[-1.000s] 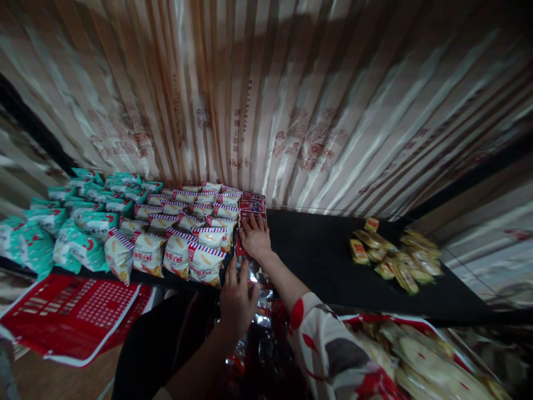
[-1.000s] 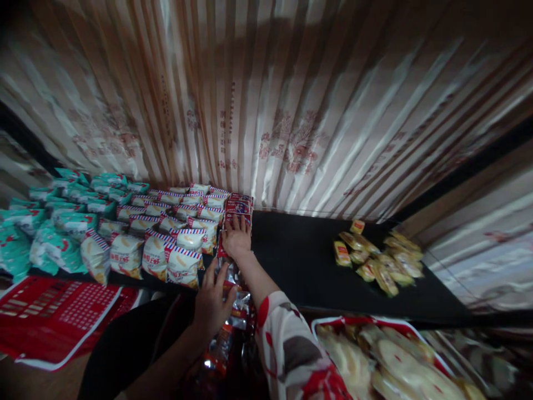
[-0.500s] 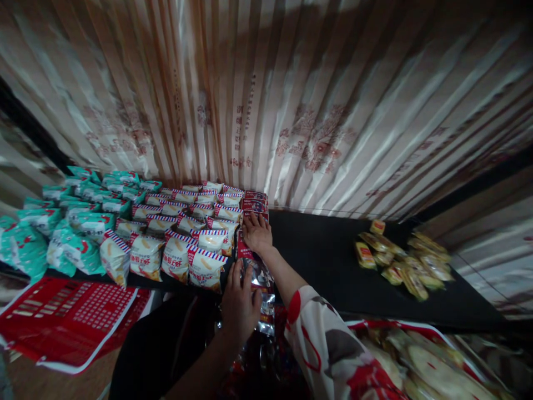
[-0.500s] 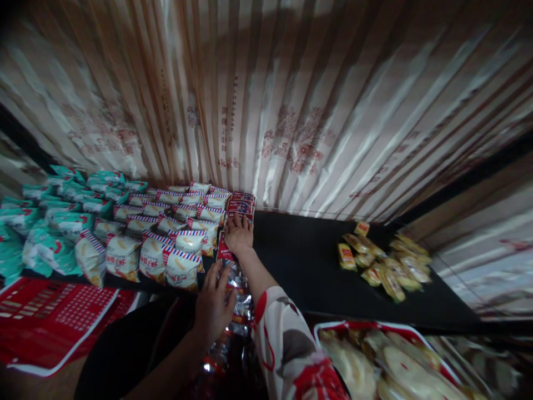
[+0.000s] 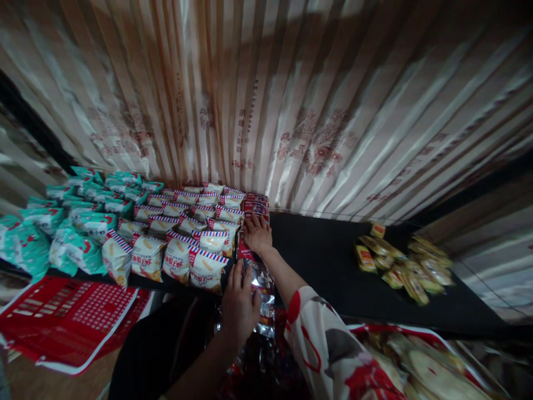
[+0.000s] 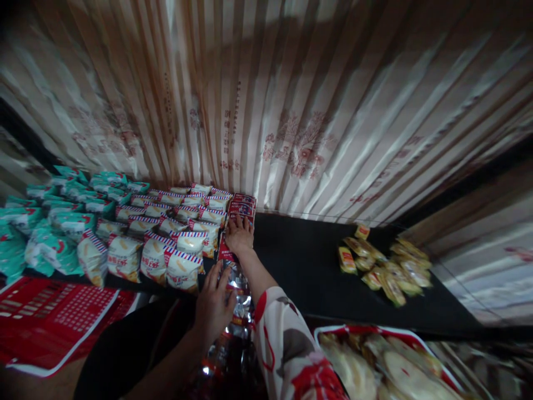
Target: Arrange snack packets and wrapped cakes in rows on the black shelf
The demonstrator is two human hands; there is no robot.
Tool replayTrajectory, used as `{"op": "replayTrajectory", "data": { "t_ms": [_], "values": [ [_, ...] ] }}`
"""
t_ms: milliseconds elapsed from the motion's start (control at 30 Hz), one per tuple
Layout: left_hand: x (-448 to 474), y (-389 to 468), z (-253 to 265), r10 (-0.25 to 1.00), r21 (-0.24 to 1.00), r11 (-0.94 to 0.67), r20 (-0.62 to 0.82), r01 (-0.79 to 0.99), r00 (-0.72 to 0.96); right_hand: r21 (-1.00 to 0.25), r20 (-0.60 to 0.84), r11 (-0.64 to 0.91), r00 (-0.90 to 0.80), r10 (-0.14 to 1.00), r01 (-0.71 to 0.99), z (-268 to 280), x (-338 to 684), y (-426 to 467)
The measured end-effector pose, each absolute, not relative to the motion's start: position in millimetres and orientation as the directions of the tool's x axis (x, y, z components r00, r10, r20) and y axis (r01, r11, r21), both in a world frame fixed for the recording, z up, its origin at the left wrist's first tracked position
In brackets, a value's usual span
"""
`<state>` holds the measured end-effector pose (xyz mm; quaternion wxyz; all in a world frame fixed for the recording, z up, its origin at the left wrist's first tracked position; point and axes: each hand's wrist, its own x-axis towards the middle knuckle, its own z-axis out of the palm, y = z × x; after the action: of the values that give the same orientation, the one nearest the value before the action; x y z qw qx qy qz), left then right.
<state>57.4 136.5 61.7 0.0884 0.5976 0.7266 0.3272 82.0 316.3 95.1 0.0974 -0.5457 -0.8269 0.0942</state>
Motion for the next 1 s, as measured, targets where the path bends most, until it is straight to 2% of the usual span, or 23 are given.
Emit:
{"op": "replayTrajectory", "data": {
  "t_ms": [267,400,533,633,767,867,933,1000],
  "values": [
    [56,136,57,0.916,0.579,0.057,0.294,0.814,-0.274,-0.292,0.111,0.399,-0.384,0.917,0.869,101,83,314],
    [56,137,56,0.910,0.554,0.040,0.323,0.831,-0.259,-0.312,0.204,0.432,-0.384,0.900,0.846,101,86,312],
    [55,135,59,0.891,0.518,-0.002,0.390,0.856,-0.234,-0.427,0.401,0.475,-0.310,0.862,0.769,101,98,301],
    [55,123,67,0.852,0.493,-0.066,0.480,0.868,-0.209,-0.538,0.533,0.545,-0.242,0.811,0.642,104,117,276],
    [50,82,65,0.827,0.500,-0.283,0.560,0.818,-0.056,-0.679,0.585,0.564,-0.119,0.802,0.470,103,155,208],
    [39,42,42,0.890,0.515,-0.367,0.436,0.775,0.132,-0.769,0.490,0.486,-0.105,0.865,0.415,86,182,143],
    [29,20,23,0.952,0.519,-0.299,0.223,0.801,0.210,-0.802,0.359,0.427,-0.234,0.903,0.418,66,194,104],
    [19,4,7,0.973,0.476,-0.203,0.001,0.855,0.230,-0.823,0.128,0.333,-0.420,0.898,0.461,41,198,72]
  ]
}}
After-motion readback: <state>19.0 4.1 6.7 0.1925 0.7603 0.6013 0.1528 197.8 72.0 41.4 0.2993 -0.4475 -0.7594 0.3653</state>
